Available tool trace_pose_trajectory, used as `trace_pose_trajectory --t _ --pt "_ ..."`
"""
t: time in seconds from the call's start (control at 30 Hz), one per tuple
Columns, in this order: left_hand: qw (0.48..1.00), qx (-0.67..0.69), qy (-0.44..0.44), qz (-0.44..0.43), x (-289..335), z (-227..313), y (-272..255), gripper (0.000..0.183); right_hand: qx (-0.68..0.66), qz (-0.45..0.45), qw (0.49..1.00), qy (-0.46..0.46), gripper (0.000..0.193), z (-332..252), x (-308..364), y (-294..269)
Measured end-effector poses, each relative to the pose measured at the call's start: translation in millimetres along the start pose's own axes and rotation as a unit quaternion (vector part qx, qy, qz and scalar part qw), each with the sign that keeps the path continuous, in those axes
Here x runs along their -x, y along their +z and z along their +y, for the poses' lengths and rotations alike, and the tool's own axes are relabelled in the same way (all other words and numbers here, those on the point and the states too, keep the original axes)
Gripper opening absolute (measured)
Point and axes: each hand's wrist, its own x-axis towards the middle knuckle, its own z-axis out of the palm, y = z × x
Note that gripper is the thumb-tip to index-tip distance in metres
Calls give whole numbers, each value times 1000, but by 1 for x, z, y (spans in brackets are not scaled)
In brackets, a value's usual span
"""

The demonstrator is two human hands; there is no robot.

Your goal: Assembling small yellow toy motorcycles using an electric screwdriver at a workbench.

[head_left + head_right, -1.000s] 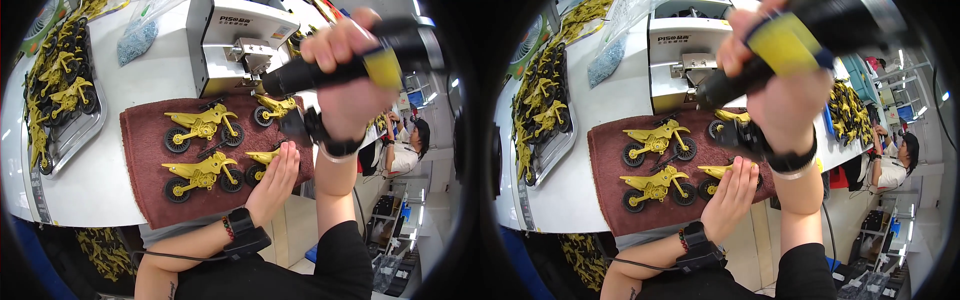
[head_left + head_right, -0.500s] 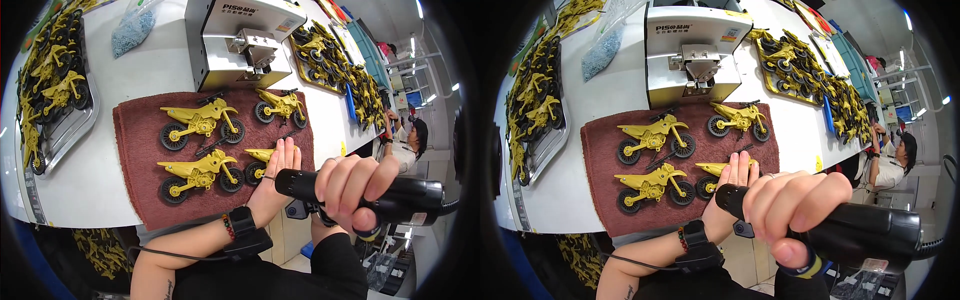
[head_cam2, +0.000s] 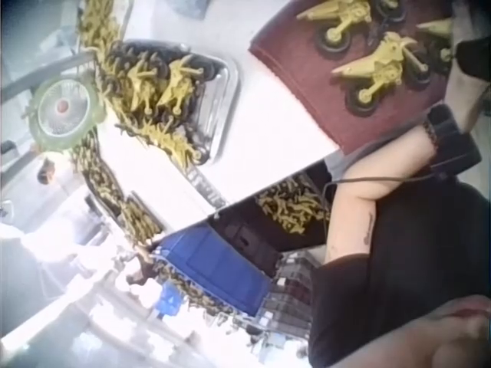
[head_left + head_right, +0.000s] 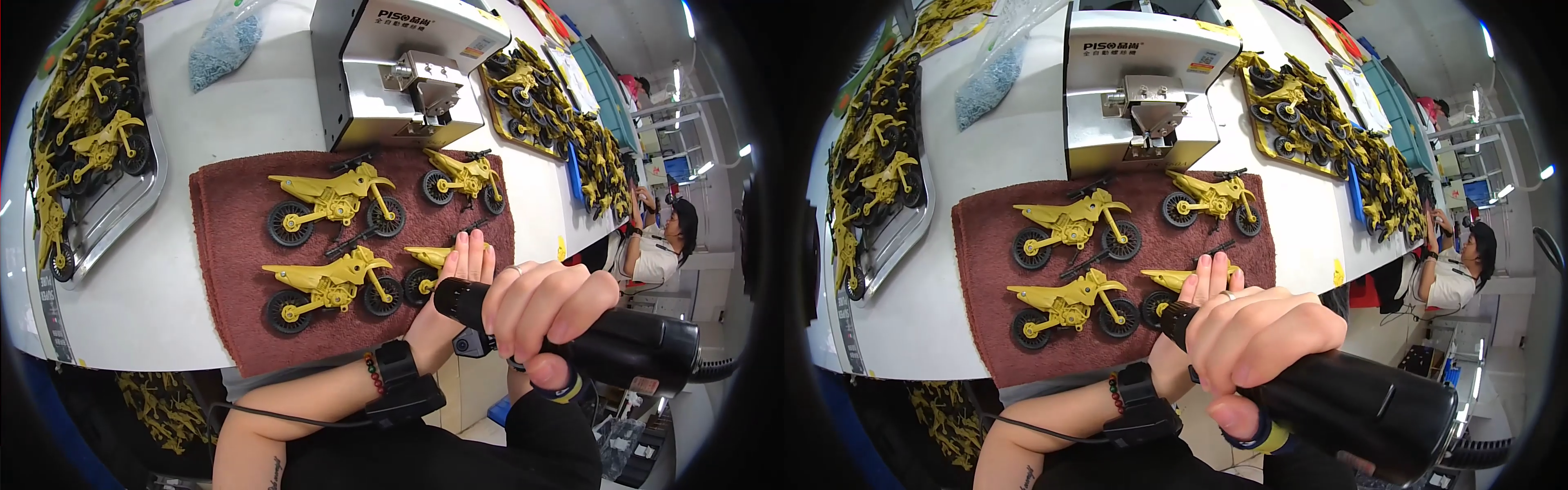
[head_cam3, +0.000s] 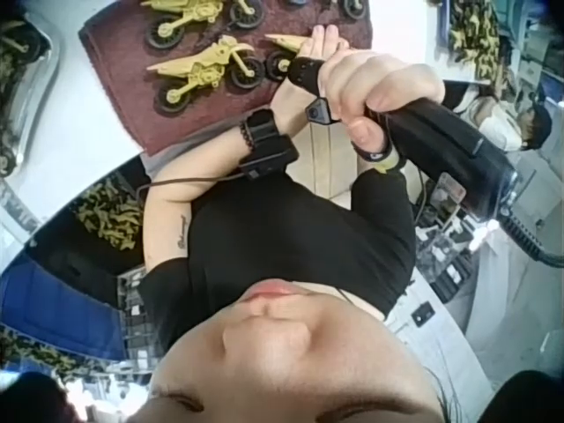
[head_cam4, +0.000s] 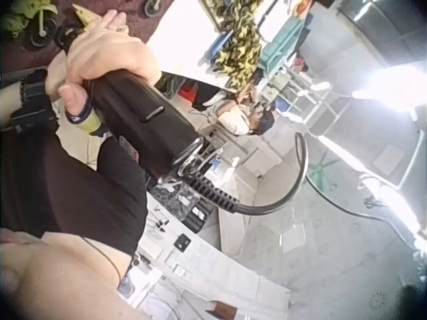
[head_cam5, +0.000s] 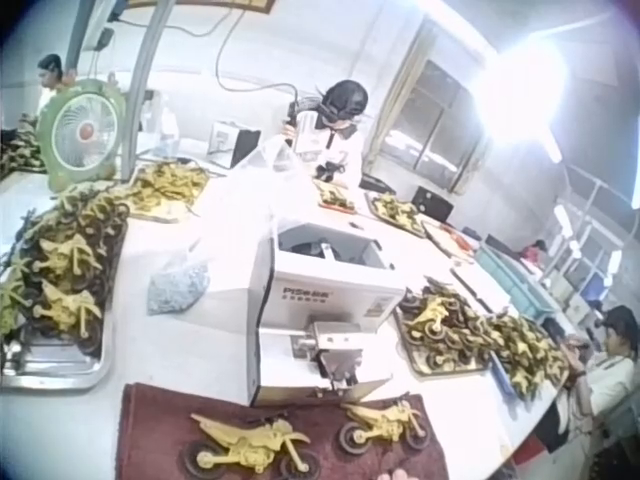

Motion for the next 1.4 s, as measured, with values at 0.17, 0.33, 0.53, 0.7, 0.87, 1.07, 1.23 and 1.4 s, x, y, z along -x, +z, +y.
trace_pose_trajectory --t 0.17,0.33,0.53,0.7,0.87,1.07,1.23,1.4 --pt "1000 3 6 -14 1 -6 -2 50 -36 -12 999 3 29 7 -7 -3" --pt "996 -18 49 -67 7 -8 -7 50 -79 54 992 -85 16 -26 -39 -18" --pt "998 -56 23 -16 4 -7 -5 46 -57 36 987 -146 8 -2 -101 -42" --pt "998 -60 28 -24 4 -4 -8 47 -48 80 986 -137 13 29 -126 -37" --pt "998 -58 24 -23 4 -7 -6 47 2 47 997 -67 11 24 -120 -33" --pt "994 -101 41 -11 7 -5 -3 50 -1 30 998 -49 22 0 -59 -10" --pt "996 -29 66 -46 9 -7 -10 55 -6 47 999 -17 26 -2 -31 -9" --pt "996 -4 69 -60 10 -3 -3 49 8 93 995 22 26 10 -25 -6"
